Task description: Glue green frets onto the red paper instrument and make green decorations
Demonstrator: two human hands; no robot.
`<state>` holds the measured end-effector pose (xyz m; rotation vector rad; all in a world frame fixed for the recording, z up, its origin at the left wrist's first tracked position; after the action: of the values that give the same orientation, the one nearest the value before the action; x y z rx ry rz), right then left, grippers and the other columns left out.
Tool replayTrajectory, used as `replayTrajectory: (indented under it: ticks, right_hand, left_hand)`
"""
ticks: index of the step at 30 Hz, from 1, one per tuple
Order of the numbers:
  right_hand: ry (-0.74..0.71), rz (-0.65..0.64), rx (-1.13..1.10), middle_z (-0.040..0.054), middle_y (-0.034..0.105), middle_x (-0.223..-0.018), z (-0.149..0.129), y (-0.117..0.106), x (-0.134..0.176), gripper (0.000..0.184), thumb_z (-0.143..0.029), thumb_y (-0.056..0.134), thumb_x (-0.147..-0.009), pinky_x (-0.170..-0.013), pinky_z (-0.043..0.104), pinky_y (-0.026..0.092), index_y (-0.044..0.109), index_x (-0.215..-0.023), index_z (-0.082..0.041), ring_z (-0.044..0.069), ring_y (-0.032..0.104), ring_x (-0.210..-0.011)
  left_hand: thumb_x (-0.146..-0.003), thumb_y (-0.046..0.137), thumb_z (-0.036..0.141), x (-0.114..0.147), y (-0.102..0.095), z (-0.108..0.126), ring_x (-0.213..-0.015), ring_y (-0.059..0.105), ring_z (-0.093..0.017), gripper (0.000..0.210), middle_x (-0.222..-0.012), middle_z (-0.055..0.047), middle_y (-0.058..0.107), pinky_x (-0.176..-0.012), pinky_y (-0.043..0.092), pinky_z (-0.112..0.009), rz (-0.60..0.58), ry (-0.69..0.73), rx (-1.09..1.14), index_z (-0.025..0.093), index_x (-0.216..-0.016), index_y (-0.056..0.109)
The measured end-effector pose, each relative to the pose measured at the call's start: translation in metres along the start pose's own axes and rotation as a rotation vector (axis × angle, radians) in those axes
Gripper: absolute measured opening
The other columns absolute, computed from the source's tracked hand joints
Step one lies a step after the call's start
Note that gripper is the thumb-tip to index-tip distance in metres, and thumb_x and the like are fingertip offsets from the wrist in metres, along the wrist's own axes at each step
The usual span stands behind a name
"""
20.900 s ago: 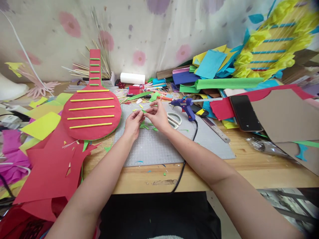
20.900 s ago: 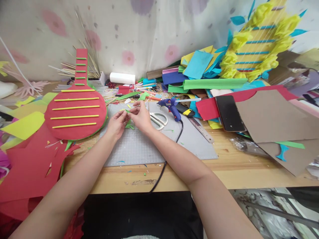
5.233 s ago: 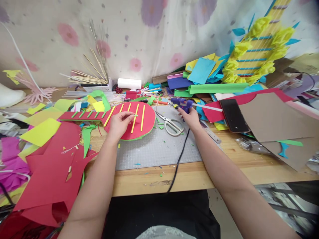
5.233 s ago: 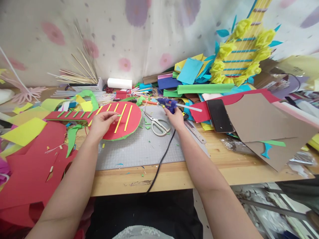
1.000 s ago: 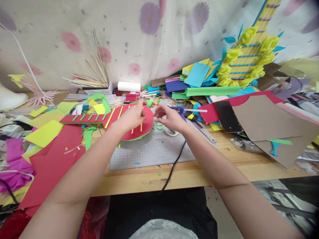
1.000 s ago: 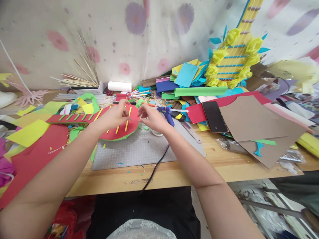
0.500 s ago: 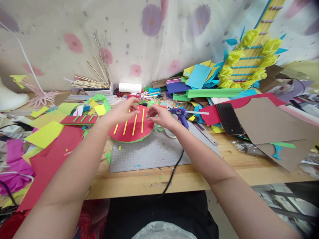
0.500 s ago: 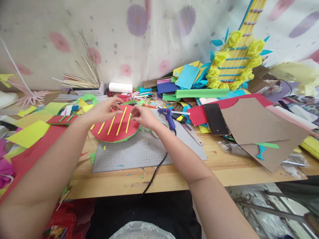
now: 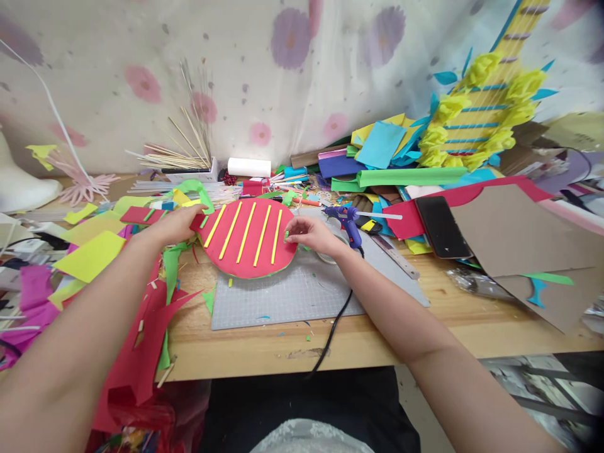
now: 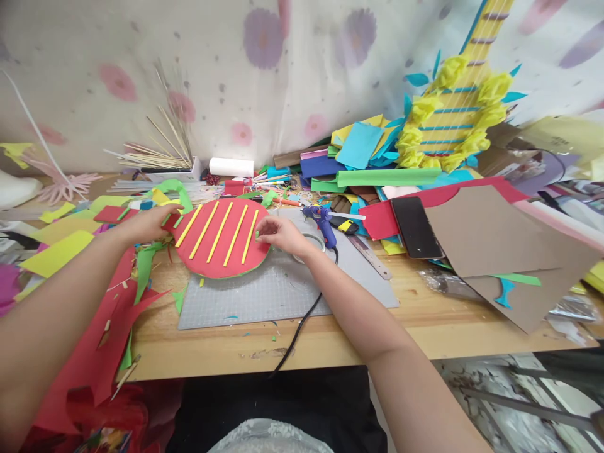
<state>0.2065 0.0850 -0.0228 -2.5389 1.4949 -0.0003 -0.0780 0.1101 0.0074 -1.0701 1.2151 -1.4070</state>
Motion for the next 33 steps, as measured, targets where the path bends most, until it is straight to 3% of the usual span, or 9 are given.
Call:
replayTrajectory:
  ticks: [6,14,33]
  right_hand:
    - [-0.103,0.046,0.169,-0.001,0.06,-0.074,-0.011,-0.002,0.013,0.016,-0.026,0.065,-0.067,-0.063,0.026,0.044,0.057,-0.078,-0.018,0.01,0.053,-0.065]
    - [-0.133,-0.037,0.385,-0.0001,0.062,-0.076,-0.012,0.006,0.022,0.011,-0.025,0.062,-0.072,-0.063,0.025,0.042,0.059,-0.08,-0.018,0.011,0.052,-0.065]
    - [-0.172,-0.042,0.545,0.0001,0.062,-0.077,-0.014,0.008,0.023,0.007,-0.018,0.061,-0.073,-0.065,0.025,0.04,0.06,-0.081,-0.018,0.011,0.054,-0.068]
  left_hand:
    - [-0.062,0.051,0.015,0.004,-0.001,0.01,-0.115,0.052,-0.029,0.073,-0.127,-0.01,0.054,-0.088,0.045,-0.037,-0.016,0.083,-0.1,0.02,-0.133,0.035]
    - [-0.065,0.053,0.013,0.003,-0.012,0.024,-0.116,0.051,-0.029,0.076,-0.127,-0.011,0.054,-0.091,0.043,-0.037,-0.024,0.067,-0.149,0.022,-0.136,0.03]
    - [-0.066,0.053,0.014,0.003,-0.012,0.022,-0.117,0.051,-0.029,0.075,-0.129,-0.011,0.053,-0.091,0.043,-0.038,-0.028,0.066,-0.139,0.021,-0.136,0.027]
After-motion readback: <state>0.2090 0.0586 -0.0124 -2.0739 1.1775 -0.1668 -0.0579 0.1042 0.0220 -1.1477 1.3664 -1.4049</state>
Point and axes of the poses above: each hand's wrist, its own x-axis away from the middle knuckle, its own y-axis out of the palm, z = x × y, the point moved 8 cm from there along -x, towards the middle knuckle
